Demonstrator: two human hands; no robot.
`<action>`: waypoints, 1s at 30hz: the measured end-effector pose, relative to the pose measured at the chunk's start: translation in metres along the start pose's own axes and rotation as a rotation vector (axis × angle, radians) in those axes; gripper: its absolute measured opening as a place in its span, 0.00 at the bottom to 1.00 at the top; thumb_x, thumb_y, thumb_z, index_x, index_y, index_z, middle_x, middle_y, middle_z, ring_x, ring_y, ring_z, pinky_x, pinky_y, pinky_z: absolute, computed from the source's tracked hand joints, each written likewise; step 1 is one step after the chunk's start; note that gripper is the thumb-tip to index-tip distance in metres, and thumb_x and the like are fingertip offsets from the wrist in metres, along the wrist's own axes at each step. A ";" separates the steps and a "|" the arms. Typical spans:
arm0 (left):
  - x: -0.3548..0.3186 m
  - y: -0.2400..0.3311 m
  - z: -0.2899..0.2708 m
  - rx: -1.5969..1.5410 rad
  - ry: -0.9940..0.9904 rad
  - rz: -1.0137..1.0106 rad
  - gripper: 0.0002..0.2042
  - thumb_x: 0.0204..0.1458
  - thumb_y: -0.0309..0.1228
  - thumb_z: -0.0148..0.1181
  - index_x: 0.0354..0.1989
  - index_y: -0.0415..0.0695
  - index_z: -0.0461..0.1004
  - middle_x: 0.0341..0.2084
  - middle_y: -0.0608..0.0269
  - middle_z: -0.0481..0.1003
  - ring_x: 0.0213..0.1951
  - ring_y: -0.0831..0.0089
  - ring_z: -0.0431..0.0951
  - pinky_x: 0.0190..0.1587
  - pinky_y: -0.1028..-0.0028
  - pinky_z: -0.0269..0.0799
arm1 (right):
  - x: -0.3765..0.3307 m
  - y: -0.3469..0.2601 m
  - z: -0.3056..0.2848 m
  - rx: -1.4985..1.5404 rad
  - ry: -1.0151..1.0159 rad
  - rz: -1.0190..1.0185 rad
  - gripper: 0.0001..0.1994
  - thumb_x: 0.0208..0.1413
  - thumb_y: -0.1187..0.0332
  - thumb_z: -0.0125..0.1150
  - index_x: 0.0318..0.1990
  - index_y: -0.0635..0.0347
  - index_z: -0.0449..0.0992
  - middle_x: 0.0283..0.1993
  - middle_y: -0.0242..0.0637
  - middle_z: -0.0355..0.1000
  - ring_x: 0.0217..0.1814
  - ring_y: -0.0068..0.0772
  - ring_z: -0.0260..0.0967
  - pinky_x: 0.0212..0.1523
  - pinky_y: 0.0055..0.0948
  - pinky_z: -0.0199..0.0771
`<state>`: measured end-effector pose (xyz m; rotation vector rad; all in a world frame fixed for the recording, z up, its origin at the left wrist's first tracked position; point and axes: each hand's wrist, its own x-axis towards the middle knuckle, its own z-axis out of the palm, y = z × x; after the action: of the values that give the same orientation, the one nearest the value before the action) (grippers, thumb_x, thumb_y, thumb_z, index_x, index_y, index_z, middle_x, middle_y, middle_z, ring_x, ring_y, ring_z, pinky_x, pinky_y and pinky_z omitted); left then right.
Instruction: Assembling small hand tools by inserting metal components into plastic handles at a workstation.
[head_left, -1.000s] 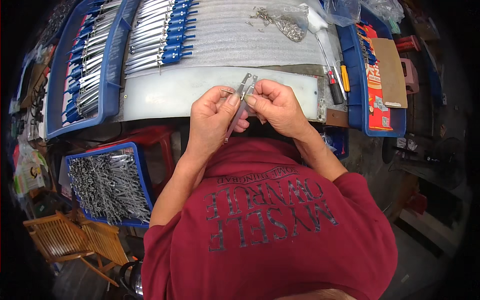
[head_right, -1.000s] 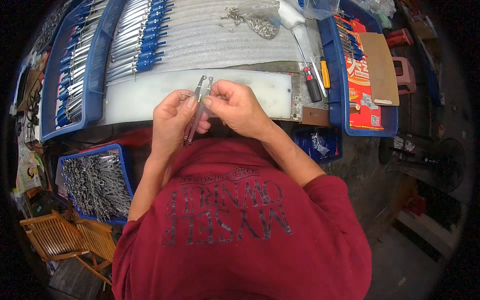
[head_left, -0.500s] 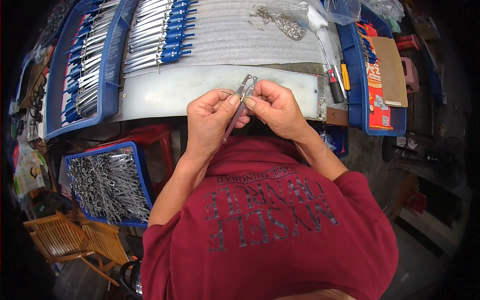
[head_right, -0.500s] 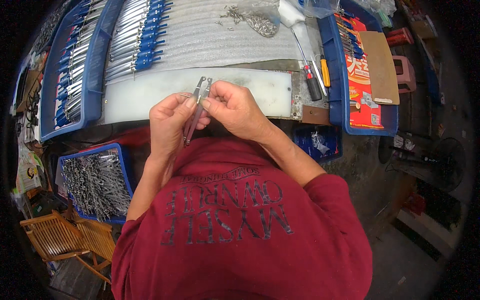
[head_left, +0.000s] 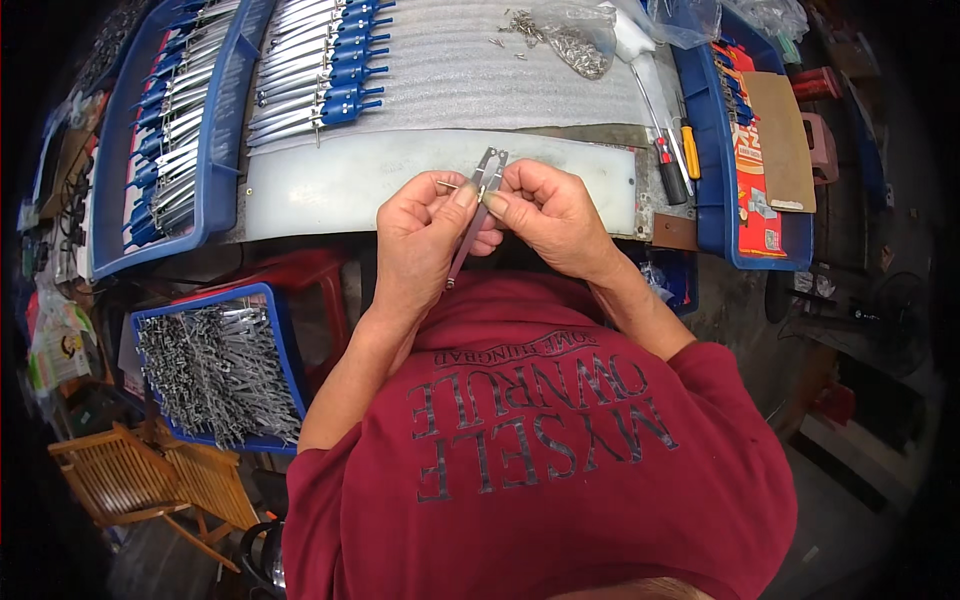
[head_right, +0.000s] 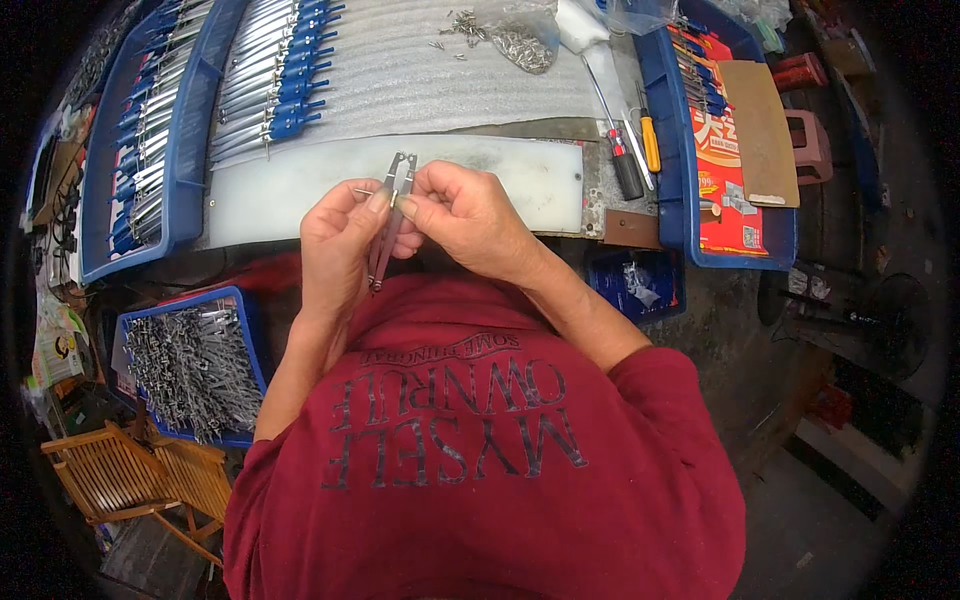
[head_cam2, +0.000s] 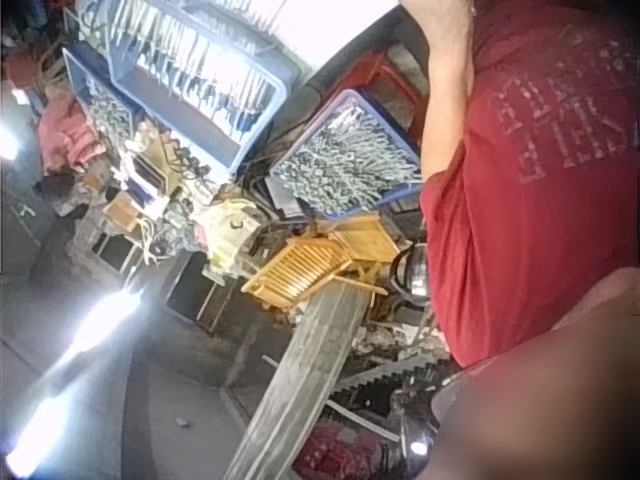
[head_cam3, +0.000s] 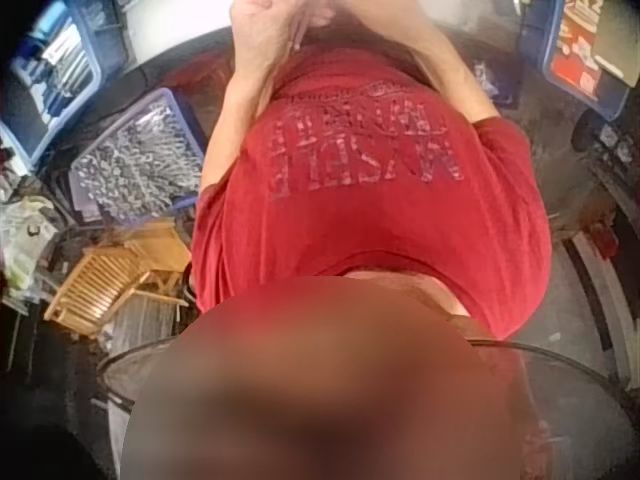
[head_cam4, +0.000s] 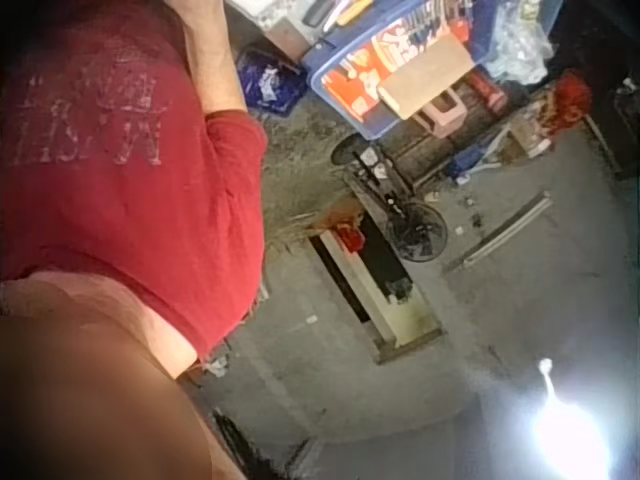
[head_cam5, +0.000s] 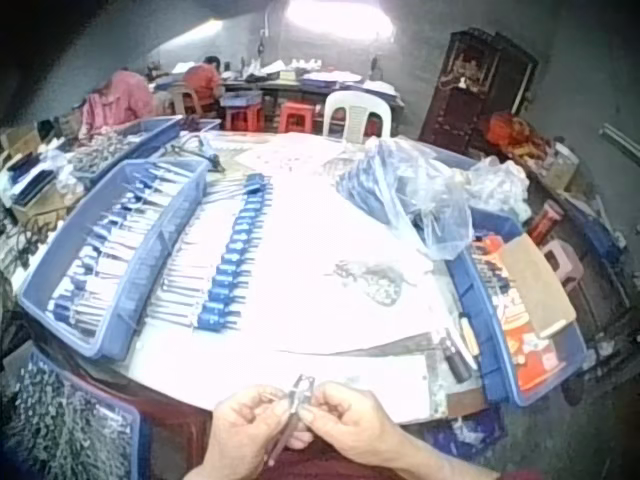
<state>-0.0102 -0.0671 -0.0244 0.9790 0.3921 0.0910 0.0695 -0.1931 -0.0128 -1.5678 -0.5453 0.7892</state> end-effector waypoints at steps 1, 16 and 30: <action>0.000 0.000 0.000 -0.005 -0.003 0.002 0.07 0.51 0.27 0.48 0.33 0.35 0.65 0.21 0.58 0.72 0.21 0.77 0.73 0.23 0.82 0.71 | 0.000 0.000 0.001 0.000 0.001 -0.001 0.07 0.51 0.70 0.52 0.25 0.62 0.65 0.21 0.22 0.58 0.24 0.10 0.52 0.23 0.13 0.54; 0.003 -0.005 0.000 -0.040 0.011 -0.003 0.06 0.51 0.26 0.49 0.31 0.35 0.66 0.21 0.57 0.72 0.19 0.75 0.73 0.22 0.82 0.71 | -0.001 0.000 0.000 0.008 -0.022 -0.007 0.07 0.52 0.71 0.50 0.24 0.62 0.63 0.22 0.22 0.59 0.25 0.10 0.52 0.23 0.12 0.55; 0.004 -0.001 0.000 -0.023 -0.032 0.009 0.08 0.52 0.28 0.46 0.34 0.34 0.65 0.24 0.54 0.73 0.22 0.73 0.74 0.24 0.80 0.72 | 0.001 0.003 -0.009 0.026 -0.043 -0.029 0.09 0.53 0.66 0.49 0.27 0.63 0.67 0.19 0.22 0.59 0.18 0.10 0.51 0.16 0.13 0.49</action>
<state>-0.0066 -0.0665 -0.0266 0.9587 0.3570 0.0874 0.0768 -0.1985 -0.0158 -1.5192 -0.5854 0.8068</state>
